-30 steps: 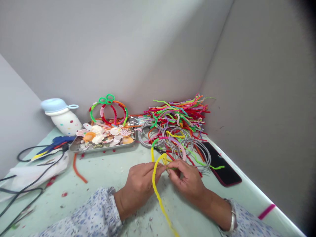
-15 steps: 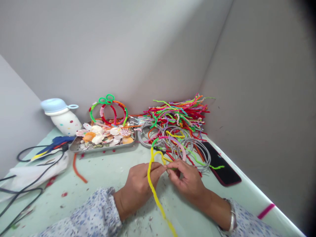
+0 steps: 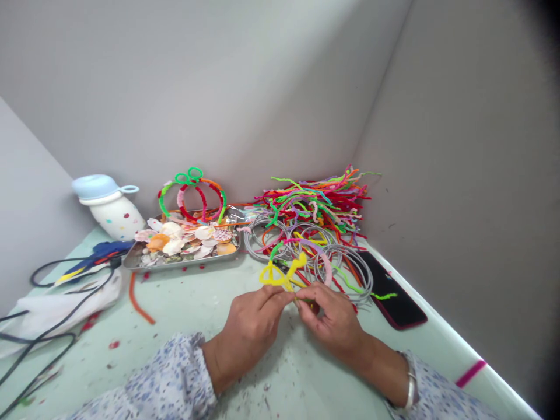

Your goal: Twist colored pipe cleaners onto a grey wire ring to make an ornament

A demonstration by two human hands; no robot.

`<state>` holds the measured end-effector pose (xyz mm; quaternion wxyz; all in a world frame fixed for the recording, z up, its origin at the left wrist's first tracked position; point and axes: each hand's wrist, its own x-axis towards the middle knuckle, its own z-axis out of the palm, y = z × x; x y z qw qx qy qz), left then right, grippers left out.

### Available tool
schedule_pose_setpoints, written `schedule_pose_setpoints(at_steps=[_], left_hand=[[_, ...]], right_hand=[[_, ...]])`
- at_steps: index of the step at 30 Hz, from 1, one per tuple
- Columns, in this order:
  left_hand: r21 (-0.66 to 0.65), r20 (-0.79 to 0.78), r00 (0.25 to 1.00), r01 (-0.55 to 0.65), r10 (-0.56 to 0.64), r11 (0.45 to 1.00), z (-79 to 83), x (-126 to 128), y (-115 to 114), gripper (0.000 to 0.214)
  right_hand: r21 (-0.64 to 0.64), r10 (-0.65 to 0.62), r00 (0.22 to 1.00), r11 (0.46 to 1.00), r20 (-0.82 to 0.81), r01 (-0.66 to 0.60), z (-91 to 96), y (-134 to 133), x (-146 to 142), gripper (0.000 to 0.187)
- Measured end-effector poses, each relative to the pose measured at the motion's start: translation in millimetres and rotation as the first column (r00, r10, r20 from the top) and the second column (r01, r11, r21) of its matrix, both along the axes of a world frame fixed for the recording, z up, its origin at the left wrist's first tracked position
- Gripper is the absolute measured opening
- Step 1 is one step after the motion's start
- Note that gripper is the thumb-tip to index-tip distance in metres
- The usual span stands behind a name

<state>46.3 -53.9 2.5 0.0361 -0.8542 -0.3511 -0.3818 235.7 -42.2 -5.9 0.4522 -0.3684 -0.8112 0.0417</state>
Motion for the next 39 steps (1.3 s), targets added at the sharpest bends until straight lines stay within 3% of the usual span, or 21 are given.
schedule_pose_setpoints(at_steps=[7,27,39], left_hand=[[-0.146,-0.015,1.000,-0.016,0.014,0.989,1.1,3.1,-1.0,0.023],[-0.202,0.033,0.997,-0.057,0.064,0.978,0.7,5.7,-0.3,0.016],[-0.364,0.006,0.999,-0.038,0.044,0.931,5.2,6.8,-2.8,0.019]], right_hand=[[0.058,-0.028,0.999,0.998,0.046,0.026,-0.4,-1.6,0.4,0.009],[0.185,-0.081,0.992,0.981,0.092,0.063,-1.8,-1.5,0.1,0.007],[0.203,-0.037,0.984,0.979,0.174,0.001,-1.9,-0.6,2.6,0.007]])
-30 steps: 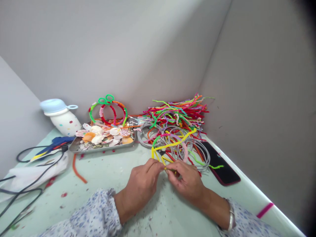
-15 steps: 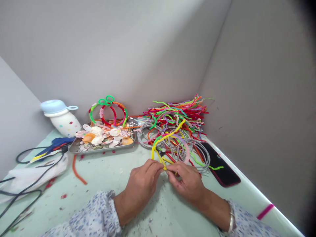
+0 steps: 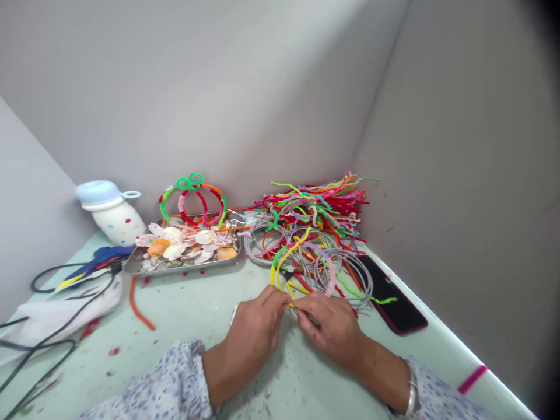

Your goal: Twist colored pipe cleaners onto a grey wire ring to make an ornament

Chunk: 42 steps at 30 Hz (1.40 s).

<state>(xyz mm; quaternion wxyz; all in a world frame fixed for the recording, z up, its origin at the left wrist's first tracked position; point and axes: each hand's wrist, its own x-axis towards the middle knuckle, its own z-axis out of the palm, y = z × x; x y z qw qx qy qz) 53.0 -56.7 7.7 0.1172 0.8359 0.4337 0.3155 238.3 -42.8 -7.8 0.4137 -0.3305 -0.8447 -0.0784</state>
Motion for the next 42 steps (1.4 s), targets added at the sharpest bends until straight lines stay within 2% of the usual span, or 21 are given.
schedule_pose_setpoints(at_steps=[7,16,20,24,29,33,38,42], left_hand=[[-0.024,0.051,0.998,0.022,-0.021,0.999,-2.3,-0.7,5.0,0.023],[-0.141,0.032,0.999,-0.003,0.007,0.990,0.9,0.9,2.2,0.022],[-0.131,0.076,0.997,0.006,0.004,0.991,1.2,1.4,2.4,0.022],[-0.113,0.022,1.000,-0.011,0.014,0.994,0.5,1.4,1.7,0.022],[-0.185,-0.056,0.996,-0.073,0.063,0.980,2.6,2.4,0.0,0.023],[-0.206,-0.058,0.997,-0.069,0.058,0.976,8.1,3.5,-1.7,0.023],[-0.152,-0.039,0.998,-0.051,0.046,0.987,14.4,2.5,-4.7,0.024],[-0.163,-0.063,0.996,-0.077,0.067,0.984,14.4,2.8,-5.5,0.024]], right_hand=[[0.015,0.017,1.000,1.000,0.017,-0.017,-1.9,2.5,3.2,0.013],[0.007,0.051,0.998,0.999,0.044,-0.051,-0.3,1.6,3.3,0.013],[0.021,0.031,0.999,0.999,0.023,-0.031,-0.6,2.1,4.2,0.012],[0.013,0.039,0.999,0.999,0.006,-0.039,0.8,2.9,3.5,0.015],[-0.034,0.074,0.997,0.997,0.016,-0.073,2.1,3.4,2.1,0.020],[-0.043,0.073,0.997,0.996,0.008,-0.073,0.9,3.5,2.1,0.015],[-0.013,0.036,0.999,0.999,-0.003,-0.036,0.4,3.2,2.7,0.016],[-0.003,0.063,0.998,0.998,0.000,-0.063,1.1,2.6,2.8,0.017]])
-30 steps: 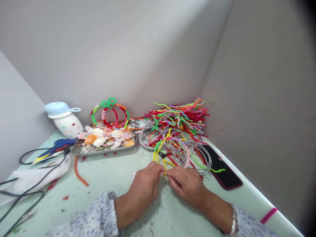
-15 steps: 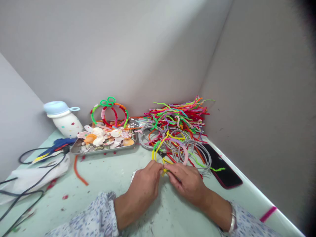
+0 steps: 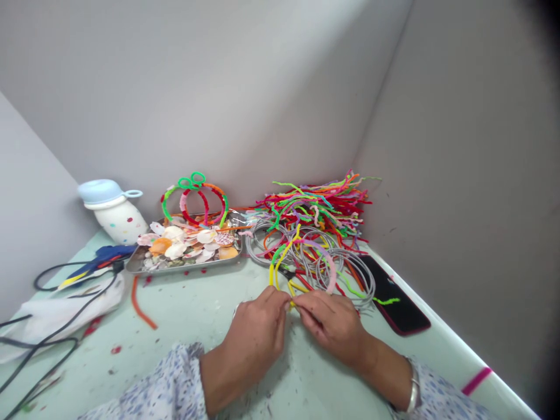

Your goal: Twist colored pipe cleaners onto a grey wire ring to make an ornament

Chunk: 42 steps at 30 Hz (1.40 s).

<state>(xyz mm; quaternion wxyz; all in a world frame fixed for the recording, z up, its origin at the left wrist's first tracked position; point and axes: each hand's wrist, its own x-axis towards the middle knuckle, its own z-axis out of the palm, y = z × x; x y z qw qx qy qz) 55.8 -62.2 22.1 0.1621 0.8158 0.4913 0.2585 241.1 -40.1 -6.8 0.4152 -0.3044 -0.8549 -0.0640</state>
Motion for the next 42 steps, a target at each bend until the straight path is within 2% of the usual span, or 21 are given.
schedule_pose_setpoints(at_steps=[7,12,15,18,21,25,28,31,34,37,40,42], left_hand=[[-0.053,0.073,0.997,0.022,-0.018,0.998,-0.9,2.8,-1.0,0.023],[-0.012,0.094,0.991,0.096,-0.095,0.995,3.1,0.1,-1.7,0.019],[0.076,0.077,0.991,0.102,-0.108,0.992,0.9,-3.0,-1.6,0.032],[0.121,0.081,0.995,0.050,-0.061,0.991,-4.4,-4.7,-2.3,0.044],[0.055,0.093,0.995,0.036,-0.041,0.998,-9.3,-3.8,-3.6,0.052],[-0.084,0.149,0.980,0.143,-0.130,0.986,-12.5,-1.1,-2.6,0.069],[-0.113,0.201,0.967,0.183,-0.158,0.977,-10.5,-0.6,-1.4,0.068],[-0.035,0.274,0.943,0.205,-0.188,0.978,-2.8,-2.7,-2.7,0.055],[0.131,0.316,0.907,0.249,-0.279,0.960,8.9,-8.0,-6.4,0.047],[0.289,0.263,0.877,0.326,-0.402,0.900,20.7,-15.0,-9.0,0.050],[0.322,0.231,0.812,0.456,-0.536,0.830,26.5,-19.5,-6.3,0.056],[0.394,0.178,0.873,0.360,-0.454,0.846,24.1,-19.8,-0.6,0.049]], right_hand=[[0.002,0.025,1.000,1.000,-0.014,-0.025,1.9,-0.8,-0.3,0.017],[-0.010,0.014,0.997,1.000,-0.071,-0.015,2.1,0.4,2.1,0.015],[-0.040,-0.009,0.994,0.999,-0.108,0.005,1.0,2.9,3.4,0.013],[-0.062,-0.058,0.988,0.997,-0.141,0.049,0.4,4.9,4.2,0.012],[-0.087,-0.105,0.980,0.992,-0.169,0.092,1.2,5.1,4.7,0.013],[-0.092,-0.141,0.970,0.988,-0.197,0.125,2.4,5.8,4.7,0.012],[-0.092,-0.160,0.965,0.985,-0.206,0.144,1.5,8.1,4.9,0.012],[-0.120,-0.198,0.955,0.977,-0.222,0.174,-0.4,10.3,5.7,0.012],[-0.162,-0.220,0.946,0.969,-0.237,0.185,-1.2,11.3,6.0,0.011],[-0.194,-0.239,0.936,0.962,-0.258,0.192,-0.3,11.5,6.0,0.012],[-0.216,-0.247,0.926,0.958,-0.286,0.189,1.0,10.9,6.1,0.012],[-0.217,-0.225,0.930,0.962,-0.292,0.165,1.5,9.8,5.7,0.012]])
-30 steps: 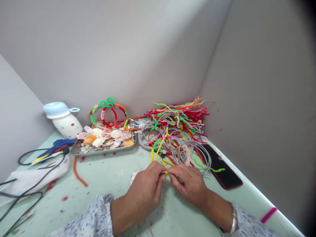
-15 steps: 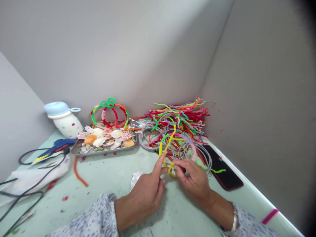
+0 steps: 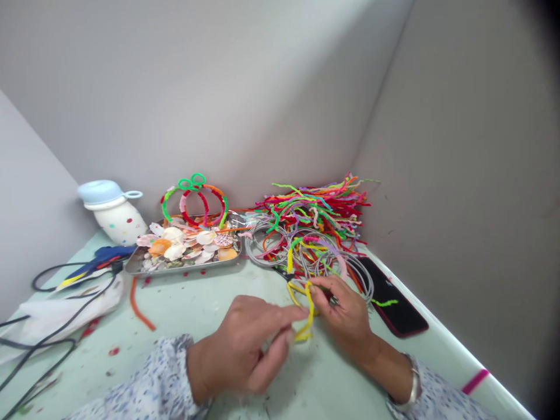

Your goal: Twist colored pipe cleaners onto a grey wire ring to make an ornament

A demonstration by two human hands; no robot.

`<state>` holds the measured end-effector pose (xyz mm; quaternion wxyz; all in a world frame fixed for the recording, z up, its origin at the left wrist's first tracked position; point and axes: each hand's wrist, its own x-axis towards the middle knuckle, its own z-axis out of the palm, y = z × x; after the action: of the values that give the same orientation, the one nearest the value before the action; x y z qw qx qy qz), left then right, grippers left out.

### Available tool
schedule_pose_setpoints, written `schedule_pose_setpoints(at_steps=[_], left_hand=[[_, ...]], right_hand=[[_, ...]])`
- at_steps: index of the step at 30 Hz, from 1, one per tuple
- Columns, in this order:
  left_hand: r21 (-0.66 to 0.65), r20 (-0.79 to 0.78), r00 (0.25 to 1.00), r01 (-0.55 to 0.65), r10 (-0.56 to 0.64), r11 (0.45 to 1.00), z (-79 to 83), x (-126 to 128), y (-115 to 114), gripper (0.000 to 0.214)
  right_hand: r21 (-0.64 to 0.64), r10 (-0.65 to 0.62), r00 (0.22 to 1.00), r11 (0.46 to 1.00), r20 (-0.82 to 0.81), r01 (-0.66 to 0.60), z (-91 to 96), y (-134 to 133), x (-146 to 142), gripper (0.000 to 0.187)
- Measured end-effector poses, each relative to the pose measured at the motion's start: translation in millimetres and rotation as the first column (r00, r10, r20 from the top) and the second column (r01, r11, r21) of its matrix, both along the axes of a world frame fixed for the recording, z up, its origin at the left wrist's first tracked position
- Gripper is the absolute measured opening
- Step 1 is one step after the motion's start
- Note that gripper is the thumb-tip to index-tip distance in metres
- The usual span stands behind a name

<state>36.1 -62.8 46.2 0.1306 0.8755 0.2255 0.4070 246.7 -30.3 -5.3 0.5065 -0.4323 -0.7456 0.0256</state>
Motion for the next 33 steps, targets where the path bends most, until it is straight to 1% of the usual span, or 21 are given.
schedule_pose_setpoints(at_steps=[1,2,4,5,7,10,14,24,33], left_hand=[[0.034,-0.017,0.993,-0.116,0.117,0.993,-3.1,0.6,3.6,0.044],[0.071,-0.025,0.981,-0.188,0.190,0.980,-7.2,1.4,7.3,0.039],[0.164,-0.053,0.942,-0.318,0.330,0.934,-16.6,3.4,13.6,0.033],[0.192,-0.079,0.919,-0.367,0.387,0.910,-21.0,4.2,15.8,0.031],[0.248,-0.095,0.893,-0.407,0.440,0.879,-27.2,5.5,17.6,0.026],[0.270,-0.102,0.889,-0.407,0.446,0.873,-28.9,7.2,16.2,0.017],[0.266,-0.103,0.897,-0.391,0.430,0.881,-24.8,9.8,14.3,0.007],[0.216,-0.061,0.912,-0.384,0.405,0.898,-25.7,10.7,13.5,0.007],[0.096,-0.047,0.926,-0.368,0.374,0.925,-26.5,12.2,11.7,0.009]], right_hand=[[0.003,0.017,1.000,1.000,0.002,-0.017,0.1,-0.7,-0.6,0.012],[0.004,0.038,0.999,0.999,0.007,-0.038,0.2,-1.6,-1.4,0.012],[0.006,0.081,0.997,0.997,0.018,-0.081,0.3,-3.7,-3.8,0.012],[0.007,0.102,0.995,0.995,0.024,-0.102,0.5,-4.9,-5.2,0.012],[0.013,0.141,0.989,0.990,0.036,-0.141,1.1,-7.0,-7.8,0.011],[0.013,0.184,0.981,0.983,0.053,-0.185,2.4,-9.1,-10.5,0.011],[0.007,0.190,0.979,0.982,0.071,-0.191,3.1,-9.4,-11.2,0.013],[0.048,0.196,0.977,0.978,0.085,-0.201,0.4,-10.2,-10.6,0.013],[0.074,0.174,0.977,0.980,0.120,-0.184,2.0,-11.6,-10.8,0.013]])
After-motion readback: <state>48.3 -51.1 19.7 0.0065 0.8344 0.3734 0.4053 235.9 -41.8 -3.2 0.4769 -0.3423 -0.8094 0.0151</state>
